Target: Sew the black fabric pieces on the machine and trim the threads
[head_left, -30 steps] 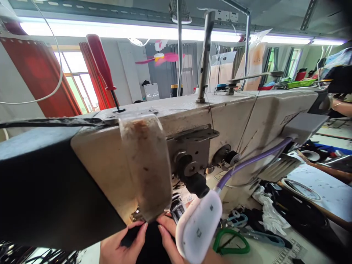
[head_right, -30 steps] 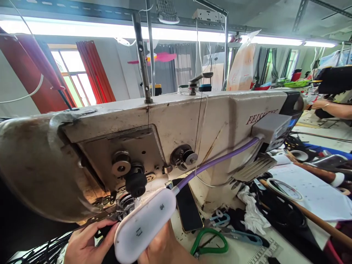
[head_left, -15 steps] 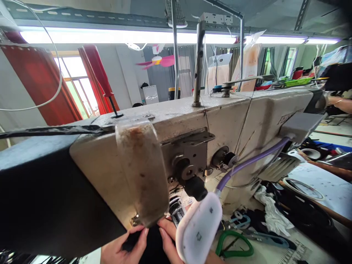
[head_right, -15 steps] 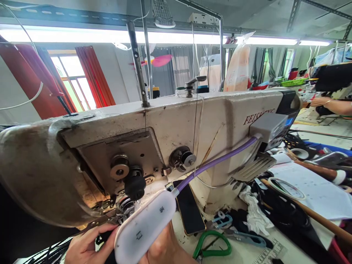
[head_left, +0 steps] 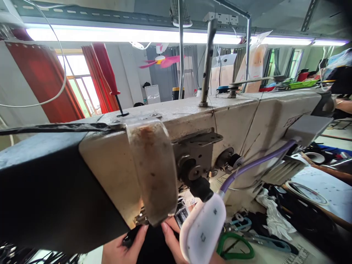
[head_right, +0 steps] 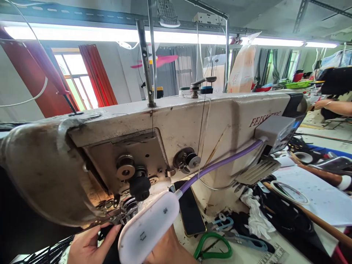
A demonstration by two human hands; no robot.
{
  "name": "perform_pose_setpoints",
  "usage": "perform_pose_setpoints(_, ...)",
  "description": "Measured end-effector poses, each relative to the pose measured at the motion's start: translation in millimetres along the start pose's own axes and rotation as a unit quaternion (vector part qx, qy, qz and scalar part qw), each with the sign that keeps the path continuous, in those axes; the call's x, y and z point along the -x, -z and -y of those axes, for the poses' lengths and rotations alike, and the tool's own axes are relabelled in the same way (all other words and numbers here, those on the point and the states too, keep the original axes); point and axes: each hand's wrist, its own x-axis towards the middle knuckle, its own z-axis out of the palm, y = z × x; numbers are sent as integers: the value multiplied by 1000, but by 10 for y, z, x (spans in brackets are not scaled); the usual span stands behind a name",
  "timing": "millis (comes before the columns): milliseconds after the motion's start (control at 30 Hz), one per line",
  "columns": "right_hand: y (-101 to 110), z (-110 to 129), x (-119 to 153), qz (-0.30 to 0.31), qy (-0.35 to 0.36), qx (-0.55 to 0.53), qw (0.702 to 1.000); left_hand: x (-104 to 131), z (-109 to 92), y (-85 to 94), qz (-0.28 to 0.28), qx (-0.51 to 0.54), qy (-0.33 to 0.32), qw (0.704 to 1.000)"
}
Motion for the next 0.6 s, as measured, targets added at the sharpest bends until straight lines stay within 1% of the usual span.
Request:
perform_pose_setpoints(67,173,30,-142,28,-44,2,999,79,19,-36,-27,53,109,992)
perform_pose_setpoints(100,276,53,-221,42,-71,7,997,126,23,-66,-40,96,174,979)
perform_pose_setpoints(167,486,117,-376,90,-112,-6,990,208,-2,-145,-46,216,283,933)
perform_pose_setpoints(233,651,197,-496,159,-151,-38,975,250,-80,-226,-23,336,347,875)
perform_pose_setpoints(267,704,239,-532,190,-172,-51,965,250,-134,-258,-12,378,367,850)
perform_pose_setpoints(300,736,278,-549,207,-189,-61,958,238,-194,-281,-4,402,382,832)
perform_pose_setpoints(333,747,314,-549,213,-197,-70,954,216,-253,-294,2,412,392,822)
perform_pose_setpoints(400,724,370,-508,194,-196,-87,957,156,-356,-293,16,412,400,819)
perform_pose_setpoints(467,678,404,-445,156,-180,-97,966,101,-421,-270,27,411,391,823)
perform_pose_setpoints(533,640,422,-393,124,-167,-100,973,70,-450,-244,34,412,383,826)
perform_pose_setpoints(600,621,432,-366,106,-161,-107,976,61,-455,-224,39,416,376,827)
